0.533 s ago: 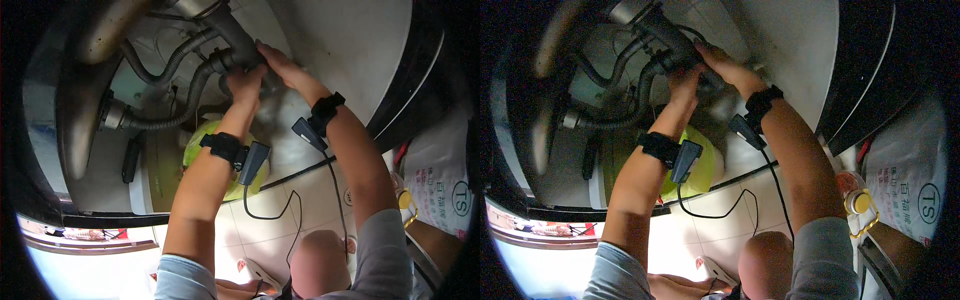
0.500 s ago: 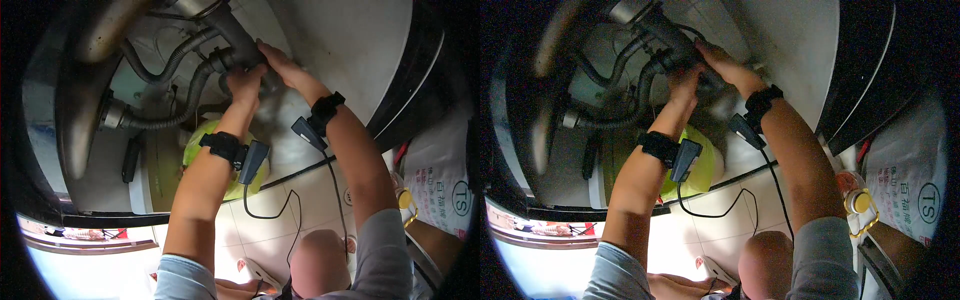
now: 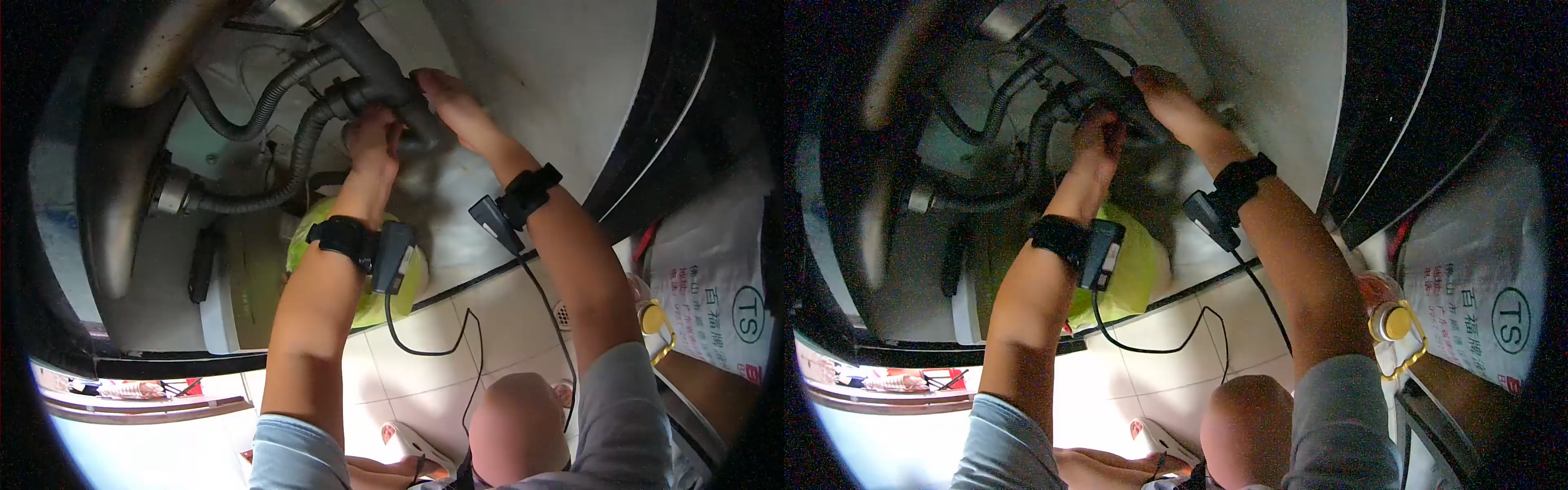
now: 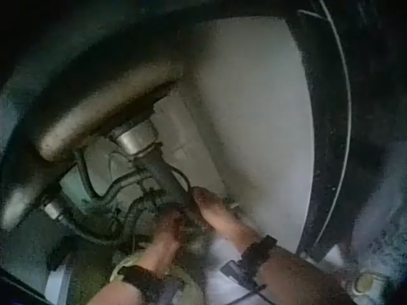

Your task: Repairing or cleaning the drainage pipes and trap underneath a kitchen sink using a toothbrush and bucket.

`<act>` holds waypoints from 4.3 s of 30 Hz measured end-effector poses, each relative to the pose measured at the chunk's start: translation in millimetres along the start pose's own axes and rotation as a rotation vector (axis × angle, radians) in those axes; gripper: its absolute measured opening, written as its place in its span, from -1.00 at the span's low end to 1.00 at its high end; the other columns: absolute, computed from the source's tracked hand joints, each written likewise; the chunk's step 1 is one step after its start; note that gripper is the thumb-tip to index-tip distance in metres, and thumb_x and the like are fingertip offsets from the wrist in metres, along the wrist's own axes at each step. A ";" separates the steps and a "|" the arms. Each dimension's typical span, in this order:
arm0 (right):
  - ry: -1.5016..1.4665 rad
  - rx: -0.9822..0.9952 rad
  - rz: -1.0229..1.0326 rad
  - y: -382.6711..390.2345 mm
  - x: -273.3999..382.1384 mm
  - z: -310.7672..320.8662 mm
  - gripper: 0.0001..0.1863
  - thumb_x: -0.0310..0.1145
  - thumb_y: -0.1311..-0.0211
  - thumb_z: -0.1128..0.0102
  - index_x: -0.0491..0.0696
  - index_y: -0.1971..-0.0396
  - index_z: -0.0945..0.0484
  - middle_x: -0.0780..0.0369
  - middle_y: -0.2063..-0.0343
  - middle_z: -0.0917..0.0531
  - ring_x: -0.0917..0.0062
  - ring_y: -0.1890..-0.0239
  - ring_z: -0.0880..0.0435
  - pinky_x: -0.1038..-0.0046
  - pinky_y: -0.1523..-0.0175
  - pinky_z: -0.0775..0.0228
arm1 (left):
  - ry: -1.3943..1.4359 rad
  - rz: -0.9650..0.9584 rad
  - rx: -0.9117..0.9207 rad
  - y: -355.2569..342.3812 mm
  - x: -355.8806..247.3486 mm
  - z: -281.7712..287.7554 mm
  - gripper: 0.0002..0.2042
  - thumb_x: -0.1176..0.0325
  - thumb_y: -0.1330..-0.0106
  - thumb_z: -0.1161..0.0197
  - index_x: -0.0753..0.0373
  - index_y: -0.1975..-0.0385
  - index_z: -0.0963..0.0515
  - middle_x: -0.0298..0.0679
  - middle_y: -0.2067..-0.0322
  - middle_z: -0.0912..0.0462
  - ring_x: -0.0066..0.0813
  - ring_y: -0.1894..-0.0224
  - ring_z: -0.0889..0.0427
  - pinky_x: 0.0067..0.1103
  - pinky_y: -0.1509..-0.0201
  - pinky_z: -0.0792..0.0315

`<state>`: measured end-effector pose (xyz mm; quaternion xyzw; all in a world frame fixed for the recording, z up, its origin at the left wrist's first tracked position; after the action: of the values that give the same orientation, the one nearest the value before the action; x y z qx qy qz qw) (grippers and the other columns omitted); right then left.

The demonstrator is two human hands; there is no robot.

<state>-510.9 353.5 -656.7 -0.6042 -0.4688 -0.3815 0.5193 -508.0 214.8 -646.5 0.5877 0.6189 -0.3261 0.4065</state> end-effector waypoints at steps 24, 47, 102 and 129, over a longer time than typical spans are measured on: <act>-0.306 -0.133 -0.069 44.9 22.2 -2.9 -0.51 -0.05 -0.20 0.20 -0.22 0.25 -0.46 0.19 0.25 -0.51 0.57 0.19 -0.38 0.50 0.02 -0.12 | -0.343 -0.163 0.108 16.0 15.1 -21.5 -0.60 0.29 0.02 -0.20 0.26 0.18 -0.30 -0.31 0.30 -0.41 -0.54 0.27 -0.37 -0.62 0.16 -0.25; 0.438 0.065 0.192 -1.8 -56.8 -7.6 -0.34 -0.18 0.31 -0.33 -0.14 0.13 -0.31 0.04 0.23 -0.47 0.20 0.18 -0.45 0.33 0.10 -0.30 | -0.385 -0.240 0.059 14.9 7.0 -24.4 -0.72 0.52 0.15 -0.23 0.32 0.36 -0.41 -0.27 0.36 -0.48 -0.46 0.30 -0.44 -0.58 0.22 -0.32; 0.435 0.278 0.276 -17.1 -53.0 -3.6 -0.45 -0.26 0.34 -0.37 -0.14 0.25 -0.42 0.21 0.34 -0.54 0.51 0.28 -0.48 0.49 0.19 -0.31 | -0.757 -0.274 0.225 9.5 -6.1 -13.7 -0.72 0.31 0.13 -0.26 0.35 0.44 -0.46 -0.23 0.57 -0.51 -0.46 0.50 -0.51 -0.61 0.43 -0.36; 0.360 -0.163 0.164 -0.8 -42.7 -31.3 -0.53 -0.32 0.53 -0.37 -0.10 0.42 -0.48 0.18 0.50 -0.58 0.50 0.40 -0.55 0.50 0.28 -0.35 | -0.545 -0.152 0.117 5.8 -5.2 0.9 -0.89 0.42 0.02 -0.18 0.22 0.48 -0.45 -0.29 0.37 -0.45 -0.46 0.25 -0.37 -0.45 0.07 -0.21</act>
<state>-522.3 315.4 -691.7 -0.6023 -0.2852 -0.4767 0.5733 -502.3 212.2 -641.9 0.4526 0.5091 -0.5369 0.4976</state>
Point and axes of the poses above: each hand's wrist, its own y-axis away from the middle knuckle, its own z-axis out of the back of the hand, x = y × z, the point moved 1 cm from there along -y, towards the middle knuckle
